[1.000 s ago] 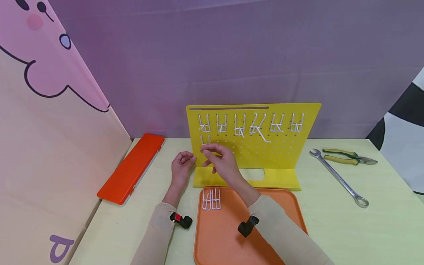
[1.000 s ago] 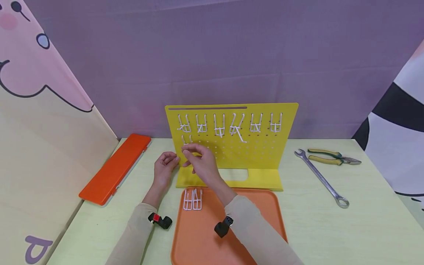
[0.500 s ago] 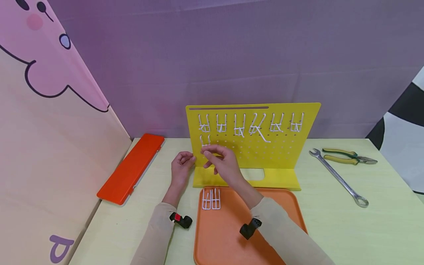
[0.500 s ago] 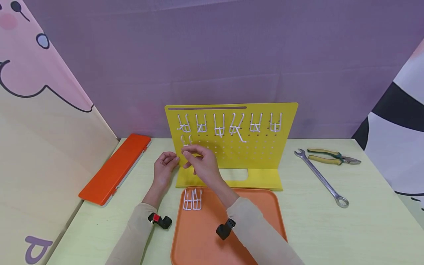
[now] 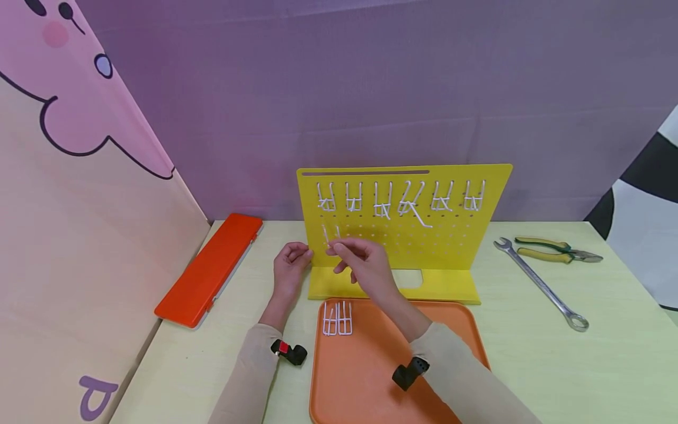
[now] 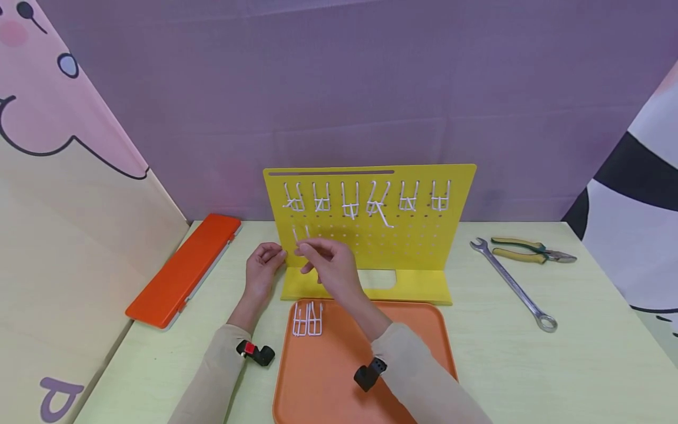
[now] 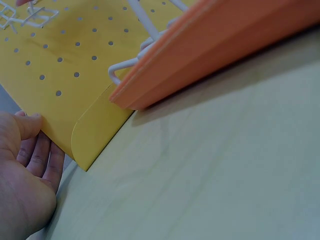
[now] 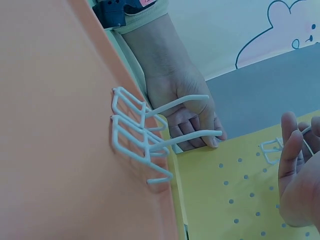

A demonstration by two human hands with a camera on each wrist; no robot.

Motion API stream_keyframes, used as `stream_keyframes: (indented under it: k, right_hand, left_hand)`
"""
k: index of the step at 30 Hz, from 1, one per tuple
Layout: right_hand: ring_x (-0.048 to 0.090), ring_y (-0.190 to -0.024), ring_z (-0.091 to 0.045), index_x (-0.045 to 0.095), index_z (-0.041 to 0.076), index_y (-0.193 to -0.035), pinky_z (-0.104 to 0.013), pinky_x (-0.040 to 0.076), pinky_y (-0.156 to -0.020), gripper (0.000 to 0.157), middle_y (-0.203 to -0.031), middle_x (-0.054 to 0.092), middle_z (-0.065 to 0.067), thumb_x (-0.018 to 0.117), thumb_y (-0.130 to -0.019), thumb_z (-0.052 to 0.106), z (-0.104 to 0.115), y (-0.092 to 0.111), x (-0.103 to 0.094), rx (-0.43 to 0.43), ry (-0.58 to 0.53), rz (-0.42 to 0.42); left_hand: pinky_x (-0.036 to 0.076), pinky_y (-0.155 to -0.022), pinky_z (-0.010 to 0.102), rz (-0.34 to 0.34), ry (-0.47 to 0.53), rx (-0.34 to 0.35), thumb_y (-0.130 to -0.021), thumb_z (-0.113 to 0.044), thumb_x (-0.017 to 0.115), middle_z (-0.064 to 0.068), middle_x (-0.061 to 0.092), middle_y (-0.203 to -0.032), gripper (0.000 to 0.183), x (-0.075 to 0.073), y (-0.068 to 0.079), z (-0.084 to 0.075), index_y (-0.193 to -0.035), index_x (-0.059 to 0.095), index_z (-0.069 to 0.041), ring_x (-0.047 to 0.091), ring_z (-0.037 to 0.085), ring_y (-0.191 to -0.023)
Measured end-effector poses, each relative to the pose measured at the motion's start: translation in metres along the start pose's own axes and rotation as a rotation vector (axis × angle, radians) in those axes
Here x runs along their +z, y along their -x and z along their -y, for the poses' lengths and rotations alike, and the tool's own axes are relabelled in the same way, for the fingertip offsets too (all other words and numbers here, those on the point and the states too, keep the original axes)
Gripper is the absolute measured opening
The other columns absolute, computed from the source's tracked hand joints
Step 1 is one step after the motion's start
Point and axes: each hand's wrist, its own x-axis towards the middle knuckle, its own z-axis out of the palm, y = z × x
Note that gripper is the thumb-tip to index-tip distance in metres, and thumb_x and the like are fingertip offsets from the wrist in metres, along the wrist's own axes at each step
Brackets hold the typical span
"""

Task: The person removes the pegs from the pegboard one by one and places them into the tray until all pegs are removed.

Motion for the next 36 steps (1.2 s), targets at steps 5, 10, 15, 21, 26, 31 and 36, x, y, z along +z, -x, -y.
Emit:
stream_keyframes:
  k: [5, 10, 15, 21, 26, 31, 36]
  right_hand:
    - [0.074, -0.073, -0.012, 0.079, -0.001, -0.128, -0.023, 0.046, -0.053, 0.025, -0.113, 0.082, -0.018, 0.070, -0.111, 0.016, -0.002, 0.005, -0.006, -0.009, 0.018, -0.014]
    - [0.075, -0.074, -0.013, 0.080, 0.000, -0.127, -0.023, 0.046, -0.053, 0.025, -0.111, 0.082, -0.018, 0.071, -0.111, 0.017, -0.005, 0.009, -0.011, 0.002, 0.029, -0.038]
    - [0.076, -0.075, -0.012, 0.081, 0.001, -0.125, -0.023, 0.046, -0.052, 0.025, -0.108, 0.083, -0.016, 0.072, -0.110, 0.018, -0.007, 0.012, -0.017, 0.018, 0.023, -0.059]
    - [0.078, -0.078, -0.010, 0.079, -0.004, -0.126, -0.023, 0.045, -0.053, 0.028, -0.107, 0.083, -0.019, 0.074, -0.109, 0.017, -0.006, 0.015, -0.021, 0.019, 0.033, -0.071]
    - [0.079, -0.081, -0.010, 0.078, -0.006, -0.127, -0.022, 0.046, -0.053, 0.028, -0.106, 0.082, -0.020, 0.074, -0.109, 0.015, -0.004, 0.019, -0.024, 0.012, 0.032, -0.068]
    - [0.079, -0.081, -0.011, 0.079, -0.006, -0.125, -0.023, 0.047, -0.053, 0.027, -0.107, 0.082, -0.022, 0.074, -0.109, 0.015, -0.002, 0.023, -0.027, 0.016, 0.045, -0.047]
    - [0.080, -0.081, -0.012, 0.080, -0.005, -0.124, -0.022, 0.047, -0.053, 0.025, -0.108, 0.082, -0.021, 0.076, -0.107, 0.014, 0.000, 0.028, -0.029, 0.037, 0.054, -0.019]
  left_hand:
    - [0.060, -0.082, 0.020, -0.004, 0.001, -0.008, -0.100, 0.010, 0.074, -0.003, 0.075, -0.093, 0.014, 0.001, 0.000, -0.001, -0.105, 0.070, -0.003, 0.071, 0.010, -0.087]
    - [0.060, -0.081, 0.020, -0.007, 0.011, -0.009, -0.100, 0.012, 0.074, -0.004, 0.074, -0.092, 0.016, 0.001, 0.000, -0.002, -0.105, 0.070, -0.003, 0.071, 0.010, -0.086]
    - [0.060, -0.081, 0.020, -0.007, 0.015, -0.010, -0.100, 0.012, 0.073, -0.004, 0.074, -0.092, 0.016, 0.000, 0.001, -0.002, -0.105, 0.070, -0.003, 0.070, 0.009, -0.086]
    - [0.060, -0.082, 0.020, -0.004, 0.002, -0.012, -0.101, 0.011, 0.073, -0.004, 0.074, -0.092, 0.015, 0.000, 0.001, -0.002, -0.106, 0.069, -0.002, 0.070, 0.010, -0.087]
    - [0.060, -0.082, 0.020, 0.001, -0.003, -0.010, -0.102, 0.009, 0.073, -0.003, 0.074, -0.093, 0.015, -0.001, 0.001, -0.001, -0.105, 0.070, -0.005, 0.070, 0.010, -0.087]
    - [0.060, -0.083, 0.019, -0.002, -0.006, -0.010, -0.103, 0.008, 0.072, -0.002, 0.074, -0.095, 0.014, 0.000, 0.001, -0.002, -0.104, 0.069, -0.006, 0.070, 0.010, -0.088]
    - [0.060, -0.084, 0.019, -0.008, -0.019, -0.018, -0.102, 0.008, 0.073, -0.002, 0.074, -0.095, 0.013, 0.000, 0.001, -0.002, -0.107, 0.069, -0.004, 0.070, 0.010, -0.089]
